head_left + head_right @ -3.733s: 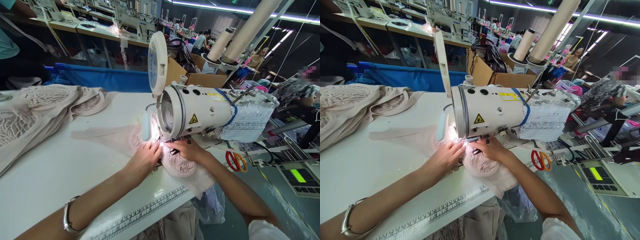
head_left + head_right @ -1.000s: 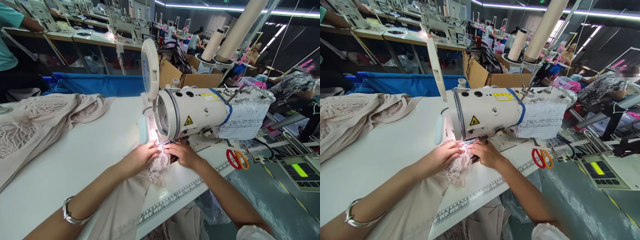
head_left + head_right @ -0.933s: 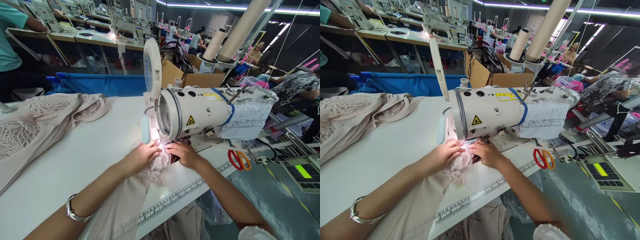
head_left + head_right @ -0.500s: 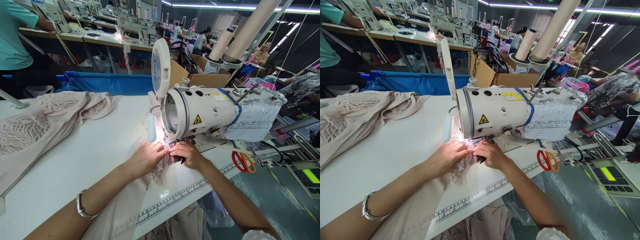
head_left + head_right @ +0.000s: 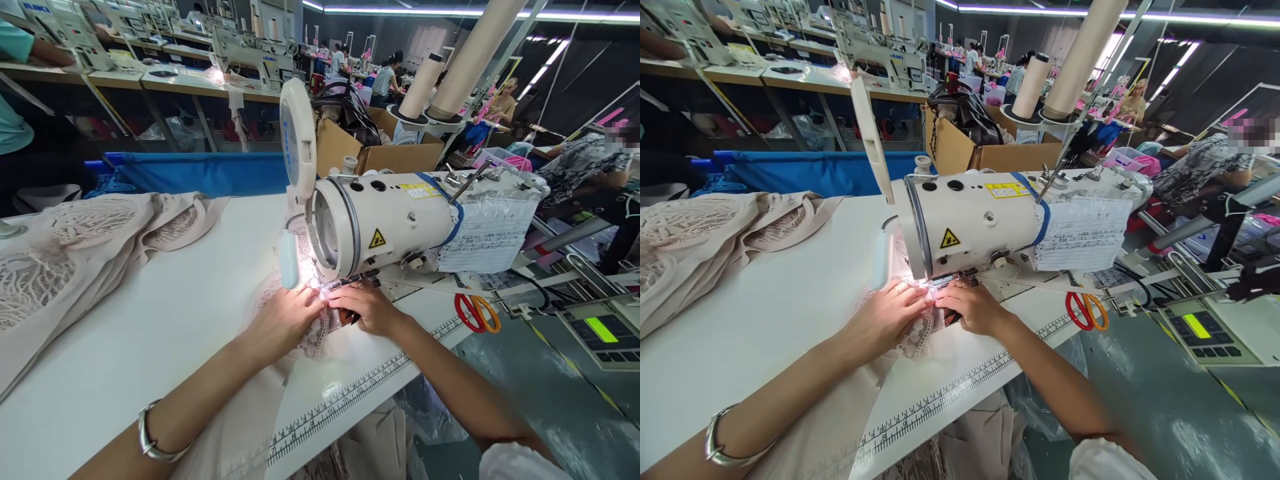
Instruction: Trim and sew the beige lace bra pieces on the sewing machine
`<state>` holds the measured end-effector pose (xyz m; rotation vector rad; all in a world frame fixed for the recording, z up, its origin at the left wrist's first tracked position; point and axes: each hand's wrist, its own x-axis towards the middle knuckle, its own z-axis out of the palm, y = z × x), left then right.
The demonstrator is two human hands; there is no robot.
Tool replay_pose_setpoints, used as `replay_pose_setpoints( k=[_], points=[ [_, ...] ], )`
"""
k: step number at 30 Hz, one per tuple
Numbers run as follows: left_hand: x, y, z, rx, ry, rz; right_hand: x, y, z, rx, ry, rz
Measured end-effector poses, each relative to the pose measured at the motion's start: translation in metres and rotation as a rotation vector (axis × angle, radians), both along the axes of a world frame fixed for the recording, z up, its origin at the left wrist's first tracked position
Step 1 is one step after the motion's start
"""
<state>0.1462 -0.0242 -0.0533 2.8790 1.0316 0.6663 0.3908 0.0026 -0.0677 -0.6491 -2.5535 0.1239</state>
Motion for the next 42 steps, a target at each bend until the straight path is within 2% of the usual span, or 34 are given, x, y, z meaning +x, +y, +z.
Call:
replay_pose_setpoints(
  k=[8, 17, 27, 29, 32, 34, 42],
  points=[
    [0.0, -0.001, -0.003, 0.05, 0.05, -0.014, 0.0, 0.0, -0.002, -0.018, -0.039, -0.012],
    [0.003, -0.001, -0.005, 0.075, 0.113, 0.07, 0.001, -0.001, 0.0, -0.015, -0.071, -0.022],
    [0.004, -0.007, -0.001, 0.118, 0.186, 0.169, 0.002, 0.001, -0.005, -0.029, -0.049, -0.013],
    [0.007, -0.007, -0.004, 0.13, 0.183, 0.127, 0.002, 0.001, -0.006, -0.021, -0.037, -0.012],
    [0.011, -0.008, -0.01, 0.131, 0.175, -0.057, 0.002, 0.001, -0.006, 0.011, 0.001, -0.002],
    [0.012, -0.008, -0.012, 0.111, 0.173, -0.114, 0.001, 0.001, -0.004, 0.024, 0.021, 0.005],
    [0.009, -0.007, -0.01, 0.049, 0.13, -0.04, 0.0, 0.0, -0.005, 0.016, 0.022, -0.02]
  ],
)
